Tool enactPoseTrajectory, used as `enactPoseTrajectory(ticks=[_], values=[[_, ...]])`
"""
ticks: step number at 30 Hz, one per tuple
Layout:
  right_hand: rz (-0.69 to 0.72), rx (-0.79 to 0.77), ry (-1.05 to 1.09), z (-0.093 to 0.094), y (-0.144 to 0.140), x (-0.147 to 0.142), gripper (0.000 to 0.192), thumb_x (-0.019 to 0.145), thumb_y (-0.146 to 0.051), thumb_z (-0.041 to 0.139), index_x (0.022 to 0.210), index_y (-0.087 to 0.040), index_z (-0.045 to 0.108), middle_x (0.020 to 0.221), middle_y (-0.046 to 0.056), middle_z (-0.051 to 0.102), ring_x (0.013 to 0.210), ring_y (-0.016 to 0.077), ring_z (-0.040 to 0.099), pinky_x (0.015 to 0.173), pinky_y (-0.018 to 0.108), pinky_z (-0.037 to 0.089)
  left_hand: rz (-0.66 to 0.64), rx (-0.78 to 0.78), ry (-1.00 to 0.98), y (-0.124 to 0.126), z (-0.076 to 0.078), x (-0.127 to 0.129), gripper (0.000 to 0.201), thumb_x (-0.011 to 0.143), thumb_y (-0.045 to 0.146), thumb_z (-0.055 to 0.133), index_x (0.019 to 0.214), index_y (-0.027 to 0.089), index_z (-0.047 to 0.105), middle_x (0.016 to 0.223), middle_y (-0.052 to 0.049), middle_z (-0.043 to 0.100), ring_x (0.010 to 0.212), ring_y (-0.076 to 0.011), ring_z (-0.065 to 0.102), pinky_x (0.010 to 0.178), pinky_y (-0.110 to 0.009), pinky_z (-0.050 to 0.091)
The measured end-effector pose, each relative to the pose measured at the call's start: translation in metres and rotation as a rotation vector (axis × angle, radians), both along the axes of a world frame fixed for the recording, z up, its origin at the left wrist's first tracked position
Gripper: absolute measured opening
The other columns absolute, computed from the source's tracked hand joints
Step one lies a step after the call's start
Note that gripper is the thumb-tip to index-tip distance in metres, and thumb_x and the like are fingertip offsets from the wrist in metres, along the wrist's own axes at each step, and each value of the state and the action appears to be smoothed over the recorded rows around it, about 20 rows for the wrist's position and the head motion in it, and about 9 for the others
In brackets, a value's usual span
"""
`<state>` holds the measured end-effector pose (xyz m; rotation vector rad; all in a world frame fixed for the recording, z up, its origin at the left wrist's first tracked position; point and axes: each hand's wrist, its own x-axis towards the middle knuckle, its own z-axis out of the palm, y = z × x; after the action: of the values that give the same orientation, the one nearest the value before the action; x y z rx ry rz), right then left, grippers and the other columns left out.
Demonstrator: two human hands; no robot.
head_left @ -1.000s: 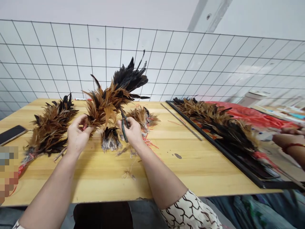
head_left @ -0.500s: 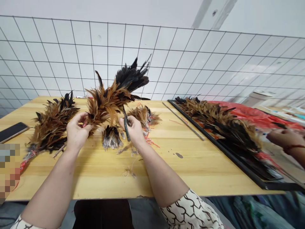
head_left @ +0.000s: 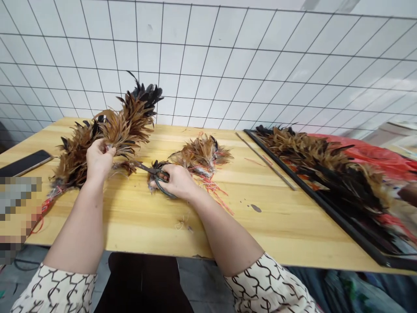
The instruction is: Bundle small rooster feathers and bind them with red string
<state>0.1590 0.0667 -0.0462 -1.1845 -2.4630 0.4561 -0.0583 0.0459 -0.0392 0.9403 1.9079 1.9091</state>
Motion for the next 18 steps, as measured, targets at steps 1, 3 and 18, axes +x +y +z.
enactPoseTrajectory(ticks=[1, 3, 18], values=[[-0.02, -0.006, -0.011, 0.0, 0.0, 0.0, 0.031, 0.071, -0.047, 0.068, 0.065, -0.018, 0.058, 0.061, -0.001, 0.056, 0.053, 0.0098, 0.042, 0.051, 0.022, 0.026, 0.006, -0.034, 0.038, 0.003, -0.004, -0.003, 0.022, 0.056, 0.012, 0.062, 0.077, 0.019, 0.06, 0.065, 0.002, 0.056, 0.067, -0.0161, 0.056, 0.073, -0.03, 0.047], [-0.053, -0.011, -0.035, 0.0, 0.001, 0.0, 0.031, 0.072, -0.048, 0.068, 0.067, -0.019, 0.059, 0.063, 0.0, 0.058, 0.053, 0.011, 0.044, 0.051, 0.023, 0.026, 0.023, -0.128, 0.133, 0.007, -0.01, -0.007, 0.025, 0.057, 0.012, 0.062, 0.081, 0.018, 0.062, 0.063, 0.002, 0.054, 0.067, -0.0177, 0.056, 0.074, -0.033, 0.046], [-0.207, -0.006, -0.041, 0.003, 0.009, 0.002, 0.04, 0.073, -0.057, 0.062, 0.059, -0.02, 0.054, 0.055, 0.001, 0.056, 0.052, 0.013, 0.045, 0.05, 0.024, 0.026, -0.198, -0.521, 0.77, 0.006, -0.024, -0.004, 0.033, 0.044, 0.003, 0.057, 0.067, 0.023, 0.069, 0.081, -0.012, 0.068, 0.094, -0.0353, 0.059, 0.082, -0.044, 0.046]])
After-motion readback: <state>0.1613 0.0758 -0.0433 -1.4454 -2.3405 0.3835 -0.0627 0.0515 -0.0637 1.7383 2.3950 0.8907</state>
